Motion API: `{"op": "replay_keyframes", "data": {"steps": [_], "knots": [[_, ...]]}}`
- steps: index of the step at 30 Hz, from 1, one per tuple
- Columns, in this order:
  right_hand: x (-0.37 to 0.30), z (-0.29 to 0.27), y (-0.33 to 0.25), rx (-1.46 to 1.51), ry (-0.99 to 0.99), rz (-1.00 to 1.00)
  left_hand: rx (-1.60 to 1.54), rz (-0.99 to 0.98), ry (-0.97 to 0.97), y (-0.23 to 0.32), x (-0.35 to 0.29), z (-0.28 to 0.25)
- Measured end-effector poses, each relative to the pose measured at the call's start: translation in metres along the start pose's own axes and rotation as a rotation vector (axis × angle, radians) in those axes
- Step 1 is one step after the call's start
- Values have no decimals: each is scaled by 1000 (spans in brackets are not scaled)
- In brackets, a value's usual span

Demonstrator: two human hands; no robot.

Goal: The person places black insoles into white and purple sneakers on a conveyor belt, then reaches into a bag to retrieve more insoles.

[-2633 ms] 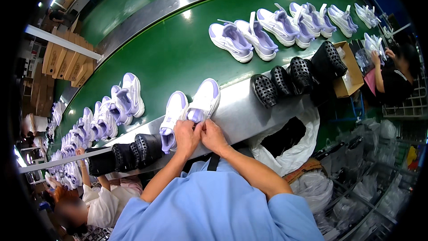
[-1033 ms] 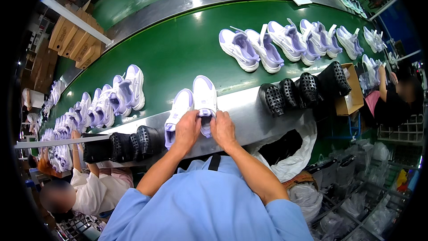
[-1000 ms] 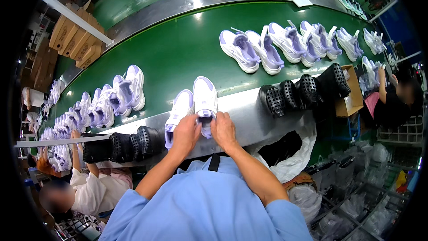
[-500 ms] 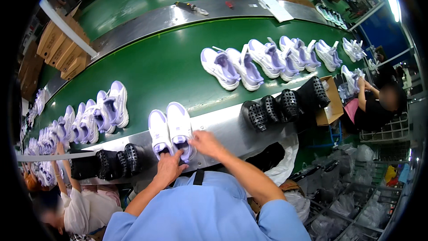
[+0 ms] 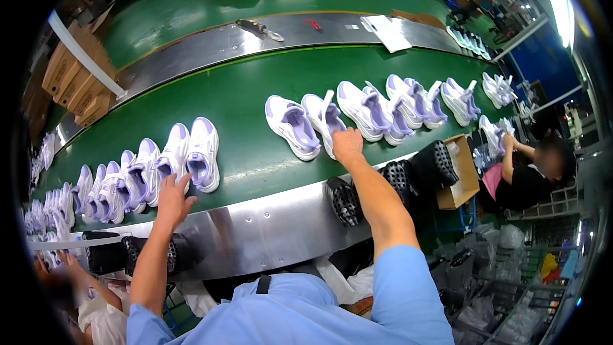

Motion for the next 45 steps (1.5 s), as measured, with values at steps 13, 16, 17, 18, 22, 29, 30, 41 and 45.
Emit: {"op": "replay_keyframes", "data": {"steps": [13,16,17,18,22,29,30,41,45], "knots": [[17,-7,-79,27,-230,94,-586,143,121,110,-119,34],[-48,-34,-107,214,-272,105,-675,87,206,107,-99,37],[-79,-30,-117,168,-228,57,-735,-19,240,102,-90,40],[-115,-27,-130,204,-249,35,-750,8,229,105,-83,37],[-256,-11,-169,313,-160,-33,-937,-63,189,95,-57,56],[-325,-68,-85,638,370,-119,-1168,-222,52,37,-73,78],[-326,-62,-25,688,416,122,-1021,-160,214,36,-72,50],[-215,30,267,224,68,751,-121,270,120,170,-6,-8],[-205,55,283,169,1,718,-57,213,24,166,20,34]]}}
Point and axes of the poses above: each hand's wrist, its own x-axis towards the middle knuckle, its own z-axis out of the palm, y = z × x, the point moved 7 cm from there along x, towards the middle knuckle, and after that the axes turned 12 degrees about z, right-handed, at the moved point
